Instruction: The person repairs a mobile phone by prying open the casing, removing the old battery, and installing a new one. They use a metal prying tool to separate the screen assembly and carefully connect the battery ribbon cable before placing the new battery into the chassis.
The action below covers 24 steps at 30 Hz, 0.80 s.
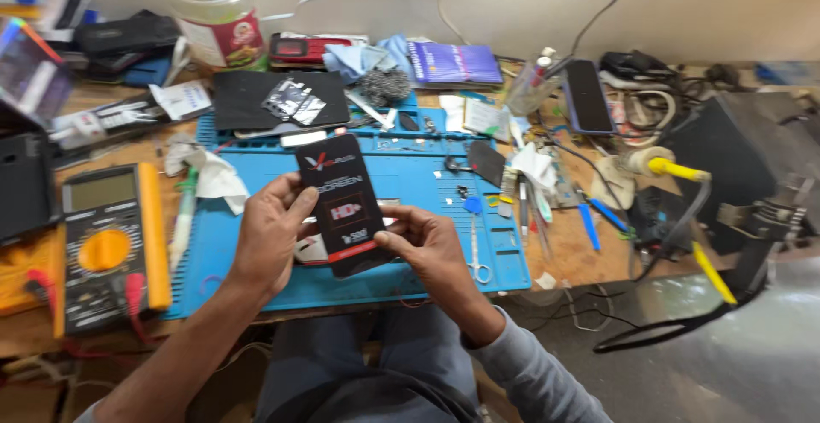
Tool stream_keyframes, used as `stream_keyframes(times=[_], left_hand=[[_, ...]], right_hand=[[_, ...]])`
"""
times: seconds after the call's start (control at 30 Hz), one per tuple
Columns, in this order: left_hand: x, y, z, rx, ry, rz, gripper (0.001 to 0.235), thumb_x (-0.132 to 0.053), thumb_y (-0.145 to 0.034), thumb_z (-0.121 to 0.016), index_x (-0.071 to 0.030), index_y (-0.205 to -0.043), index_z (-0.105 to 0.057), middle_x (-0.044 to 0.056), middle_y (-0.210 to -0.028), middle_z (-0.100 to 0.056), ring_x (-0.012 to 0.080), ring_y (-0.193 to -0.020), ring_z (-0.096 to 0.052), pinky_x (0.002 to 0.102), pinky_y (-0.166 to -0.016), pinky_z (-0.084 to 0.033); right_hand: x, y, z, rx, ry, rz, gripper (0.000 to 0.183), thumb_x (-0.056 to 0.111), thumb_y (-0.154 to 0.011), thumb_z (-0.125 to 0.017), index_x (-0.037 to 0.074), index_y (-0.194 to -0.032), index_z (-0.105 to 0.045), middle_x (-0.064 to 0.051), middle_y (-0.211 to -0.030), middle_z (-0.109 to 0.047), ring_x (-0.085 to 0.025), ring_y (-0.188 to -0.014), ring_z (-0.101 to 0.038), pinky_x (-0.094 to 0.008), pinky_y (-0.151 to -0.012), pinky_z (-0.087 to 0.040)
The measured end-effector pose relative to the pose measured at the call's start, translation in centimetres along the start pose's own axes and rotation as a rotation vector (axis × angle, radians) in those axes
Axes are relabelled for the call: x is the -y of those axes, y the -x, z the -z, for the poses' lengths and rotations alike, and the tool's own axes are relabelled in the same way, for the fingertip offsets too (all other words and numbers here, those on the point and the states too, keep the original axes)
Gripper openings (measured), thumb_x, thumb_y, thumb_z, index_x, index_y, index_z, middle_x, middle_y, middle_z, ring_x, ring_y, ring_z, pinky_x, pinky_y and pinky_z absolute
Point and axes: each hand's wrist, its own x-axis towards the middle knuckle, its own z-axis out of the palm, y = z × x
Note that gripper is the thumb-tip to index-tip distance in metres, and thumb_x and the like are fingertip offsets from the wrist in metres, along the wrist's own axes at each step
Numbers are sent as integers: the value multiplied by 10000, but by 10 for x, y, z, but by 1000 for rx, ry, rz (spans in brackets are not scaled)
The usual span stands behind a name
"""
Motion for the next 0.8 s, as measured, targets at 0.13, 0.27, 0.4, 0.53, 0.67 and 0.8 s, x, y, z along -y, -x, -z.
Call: stream_keyframes(times=[0.13, 0.27, 0.4, 0.53, 0.67, 0.8], left_hand=[[0, -21, 19, -26, -78, -113, 344, -225, -1174, -571, 107, -1123, -645, 82, -1040, -614, 144, -913, -600, 324, -793, -596], [-29, -14, 46, 3, -182, -149, 418, -294, -1074, -473, -52, -1405, -559, 84, -1329, -665, 201, -1196, -669, 364, -978, -579], [-46, 4, 47, 0, -606, -303, 444, -285, -1081, -541, -67, -1467, -542, 110, -1403, -656, 251, -1291, -638, 392, -1078, -532], [-30, 27, 55, 168, -1068, -460, 603, -254, -947, -736, -58, -1475, -519, 167, -1443, -592, 334, -1346, -551, 442, -1121, -448], [-22, 30, 60, 295, -1195, -542, 671, -227, -872, -777, -41, -1461, -515, 187, -1476, -538, 364, -1391, -477, 478, -1174, -376], [-24, 28, 51, 273, -1281, -580, 572, -212, -832, -787, -57, -1355, -614, 135, -1415, -592, 339, -1352, -508, 468, -1123, -399]], right_hand=[[29, -2, 4, -59, 335, 200, 362, 20, -910, -763, 37, -1269, -731, -51, -924, -781, -99, -817, -704, -265, -731, -580], [49, 6, 13, -94, 1070, 736, 349, -38, -917, -742, 53, -1254, -731, -96, -1011, -754, -213, -872, -725, -341, -750, -563], [46, 0, 13, 167, 1451, 1078, 432, -7, -844, -720, 35, -1273, -695, -111, -1105, -732, -258, -982, -715, -387, -827, -581], [25, 3, 12, 328, 1529, 1123, 513, 71, -826, -729, 44, -1335, -671, -96, -1214, -699, -236, -1037, -711, -373, -852, -586], [21, 7, 14, 363, 1470, 963, 500, 86, -789, -723, 85, -1288, -700, -106, -1205, -703, -258, -994, -702, -374, -836, -584], [29, 2, 12, 263, 1304, 759, 318, 77, -891, -733, 102, -1207, -717, -115, -1170, -710, -276, -993, -704, -366, -826, -579]])
